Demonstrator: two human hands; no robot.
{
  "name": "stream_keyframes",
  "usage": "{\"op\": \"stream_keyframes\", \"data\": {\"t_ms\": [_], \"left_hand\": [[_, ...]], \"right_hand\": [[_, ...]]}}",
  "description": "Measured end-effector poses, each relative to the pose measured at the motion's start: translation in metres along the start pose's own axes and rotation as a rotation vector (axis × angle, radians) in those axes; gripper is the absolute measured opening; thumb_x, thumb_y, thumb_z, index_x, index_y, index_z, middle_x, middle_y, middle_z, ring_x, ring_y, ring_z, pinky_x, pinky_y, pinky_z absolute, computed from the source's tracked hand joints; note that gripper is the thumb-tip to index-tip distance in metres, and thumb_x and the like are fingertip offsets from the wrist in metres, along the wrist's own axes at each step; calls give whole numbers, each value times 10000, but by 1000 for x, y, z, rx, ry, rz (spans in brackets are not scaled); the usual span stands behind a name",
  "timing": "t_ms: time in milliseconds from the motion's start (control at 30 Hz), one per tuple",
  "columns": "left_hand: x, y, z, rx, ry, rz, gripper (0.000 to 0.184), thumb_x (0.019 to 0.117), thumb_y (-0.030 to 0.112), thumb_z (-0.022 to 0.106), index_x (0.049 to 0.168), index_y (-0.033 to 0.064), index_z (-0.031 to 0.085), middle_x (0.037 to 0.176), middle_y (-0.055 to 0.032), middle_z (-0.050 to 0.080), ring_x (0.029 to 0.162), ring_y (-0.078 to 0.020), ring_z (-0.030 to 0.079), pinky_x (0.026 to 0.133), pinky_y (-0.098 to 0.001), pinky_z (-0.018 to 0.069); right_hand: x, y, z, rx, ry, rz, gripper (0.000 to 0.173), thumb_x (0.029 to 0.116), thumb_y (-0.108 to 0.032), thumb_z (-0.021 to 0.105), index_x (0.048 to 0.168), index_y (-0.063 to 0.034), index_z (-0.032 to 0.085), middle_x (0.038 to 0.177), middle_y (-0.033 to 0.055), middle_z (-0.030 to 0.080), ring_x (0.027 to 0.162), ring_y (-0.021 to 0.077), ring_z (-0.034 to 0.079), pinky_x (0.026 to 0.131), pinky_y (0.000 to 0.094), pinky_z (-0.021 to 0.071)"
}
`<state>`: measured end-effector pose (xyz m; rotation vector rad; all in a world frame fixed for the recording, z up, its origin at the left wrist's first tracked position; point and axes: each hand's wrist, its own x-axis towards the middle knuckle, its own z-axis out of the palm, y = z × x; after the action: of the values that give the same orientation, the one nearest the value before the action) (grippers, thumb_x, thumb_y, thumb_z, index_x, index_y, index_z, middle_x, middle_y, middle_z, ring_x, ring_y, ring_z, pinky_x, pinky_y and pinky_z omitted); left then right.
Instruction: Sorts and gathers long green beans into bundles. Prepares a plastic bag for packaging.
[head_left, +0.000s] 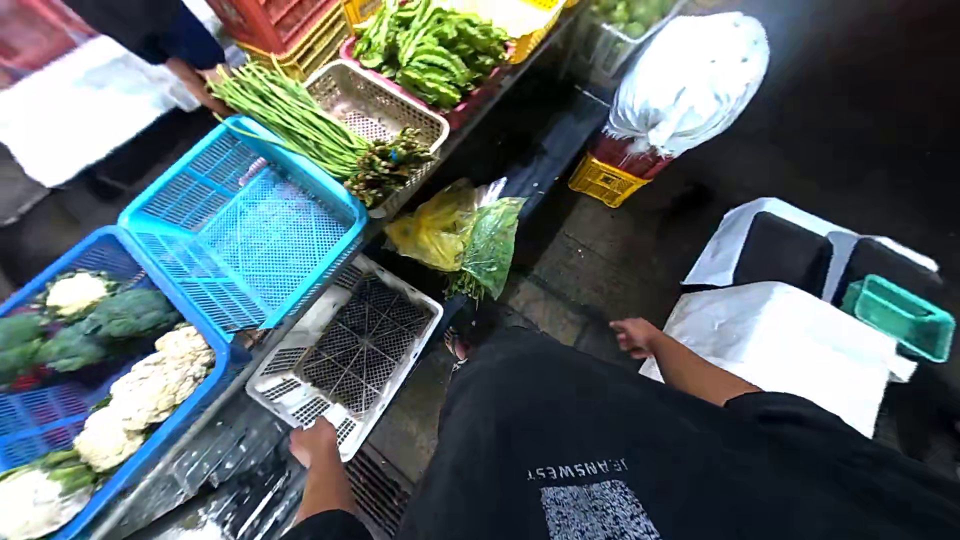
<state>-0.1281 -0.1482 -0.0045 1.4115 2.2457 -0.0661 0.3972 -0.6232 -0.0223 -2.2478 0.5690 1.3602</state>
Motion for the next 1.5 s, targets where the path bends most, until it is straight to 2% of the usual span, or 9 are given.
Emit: {"op": "stream_keyframes", "data": {"t_ms": [300,467,600,767,833,933,1167,1300,1500], "left_hand": [[-169,134,128,26,-502,639,511,1002,344,644,1411,46,580,1352,-191,639,1275,-319,607,1105,-522,462],[-199,223,166,-320,-703,437,677,1015,399,645,1517,9,413,1410,-259,557,1213,-357,615,989,-516,530],[-170,289,174,-507,-428,317,860,923,427,762,1545,13,336,1344,-288,581,1112,-387,655,938,-541,559],[-115,358,191,-828,-285,-2,1058,898,504,760,1618,47,134,1454,-303,485,1142,-392,639,912,-520,576],[-122,385,187,-881,-362,-19,805,980,418,682,1557,8,297,1384,-284,538,1099,-359,653,889,-489,583],[-156,430,170,-548,-281,329,371,1033,246,565,1300,1,644,1260,-235,663,1166,-349,644,1008,-544,513],[-291,466,152,-457,-689,1128,193,987,98,585,1105,-19,683,969,-162,710,845,-244,700,792,-457,599],[-321,453,157,-73,-986,1496,246,984,196,584,1101,25,717,1078,-129,717,1045,-241,687,961,-460,548],[-253,387,128,-139,-650,1062,262,1005,196,577,1152,38,725,1121,-122,733,1054,-222,706,966,-463,567]], "right_hand": [[-6,172,-32,198,-20,71,511,1086,-394,504,1427,-15,537,1356,220,619,1204,382,617,984,600,486],[-10,217,-51,242,-1,141,490,1090,-386,502,1407,-17,558,1345,219,626,1158,370,637,947,582,500],[-11,209,-63,265,32,175,470,1098,-375,481,1405,-29,563,1335,205,635,1137,354,645,936,566,503],[-18,157,-77,263,87,159,449,1095,-352,499,1401,-31,565,1318,201,643,1121,340,644,907,552,504],[-15,135,-85,245,88,172,450,1096,-350,496,1408,-33,560,1332,202,638,1134,348,642,917,561,502],[-10,83,-98,175,95,165,430,1108,-320,468,1406,-22,553,1348,206,628,1165,357,630,937,576,490],[-9,-117,-94,224,-25,-262,465,1104,-347,452,1453,-42,484,1314,195,640,1101,324,672,878,519,564],[-42,-245,-63,306,-350,-573,586,1097,-435,310,1570,-91,301,1370,139,631,1154,279,676,926,485,582],[-16,-328,-27,28,-458,-578,435,1106,-303,460,1484,-87,460,1324,145,657,1132,271,683,921,451,571]]}}
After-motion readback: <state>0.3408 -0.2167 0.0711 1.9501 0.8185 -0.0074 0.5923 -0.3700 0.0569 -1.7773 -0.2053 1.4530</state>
